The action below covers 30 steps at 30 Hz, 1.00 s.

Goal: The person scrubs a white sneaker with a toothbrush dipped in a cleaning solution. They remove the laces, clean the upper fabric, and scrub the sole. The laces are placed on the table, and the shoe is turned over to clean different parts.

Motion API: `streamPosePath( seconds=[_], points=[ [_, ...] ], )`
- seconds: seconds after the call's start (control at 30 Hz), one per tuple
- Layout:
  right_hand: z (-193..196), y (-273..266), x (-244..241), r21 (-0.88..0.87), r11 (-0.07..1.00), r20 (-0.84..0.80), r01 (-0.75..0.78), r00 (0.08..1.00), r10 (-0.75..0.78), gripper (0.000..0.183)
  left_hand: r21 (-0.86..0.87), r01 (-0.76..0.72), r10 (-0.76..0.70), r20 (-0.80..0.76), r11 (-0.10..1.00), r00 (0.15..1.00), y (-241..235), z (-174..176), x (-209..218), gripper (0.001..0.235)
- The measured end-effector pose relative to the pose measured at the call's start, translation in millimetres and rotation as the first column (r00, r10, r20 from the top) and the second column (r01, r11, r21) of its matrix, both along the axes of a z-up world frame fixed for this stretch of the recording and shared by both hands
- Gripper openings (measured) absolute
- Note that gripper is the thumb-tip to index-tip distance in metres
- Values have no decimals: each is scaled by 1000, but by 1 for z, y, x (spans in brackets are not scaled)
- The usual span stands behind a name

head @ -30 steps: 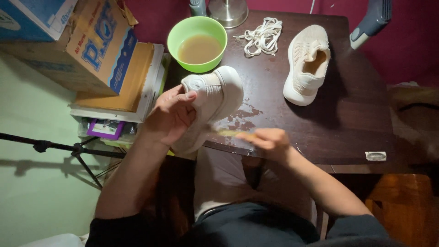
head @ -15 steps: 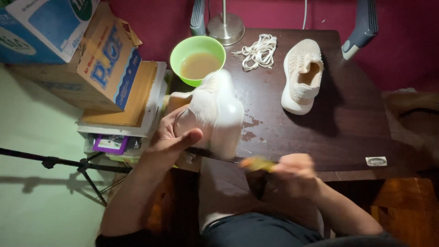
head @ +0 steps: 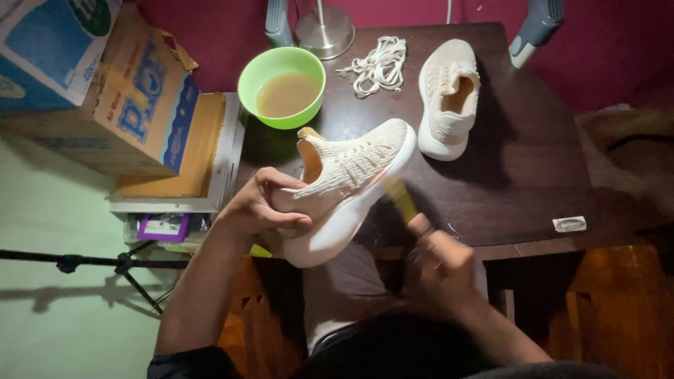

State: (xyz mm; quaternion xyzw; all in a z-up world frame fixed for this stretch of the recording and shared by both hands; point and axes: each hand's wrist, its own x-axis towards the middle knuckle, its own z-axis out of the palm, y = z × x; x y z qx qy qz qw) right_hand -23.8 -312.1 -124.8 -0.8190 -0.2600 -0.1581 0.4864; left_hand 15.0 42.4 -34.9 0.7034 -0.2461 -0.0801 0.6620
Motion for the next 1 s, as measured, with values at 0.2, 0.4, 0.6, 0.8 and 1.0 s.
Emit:
streamPosePath(
  seconds=[0.2, 0.4, 0.6, 0.8, 1.0],
  points=[
    [6, 6, 27, 39, 997, 178, 66, 981, -72, 32, -31, 22, -22, 1, 999, 1000, 15, -23, 6, 32],
    [-37, -5, 7, -153, 988, 145, -22, 988, 45, 43, 37, 85, -86, 14, 996, 996, 38, -44, -18, 31],
    [-56, -31, 30, -129, 989, 86, 76, 994, -65, 55, 55, 139, -145, 131, 989, 981, 57, -67, -32, 33],
    [-31, -25, 47, -186, 974, 14, 130, 992, -129, 53, 22, 115, -116, 38, 993, 993, 65, -61, -39, 26],
    [-44, -22, 50, -310, 946, -102, 96, 986, -133, 57, 4, 170, -170, -12, 985, 985, 72, -58, -33, 28]
  ],
)
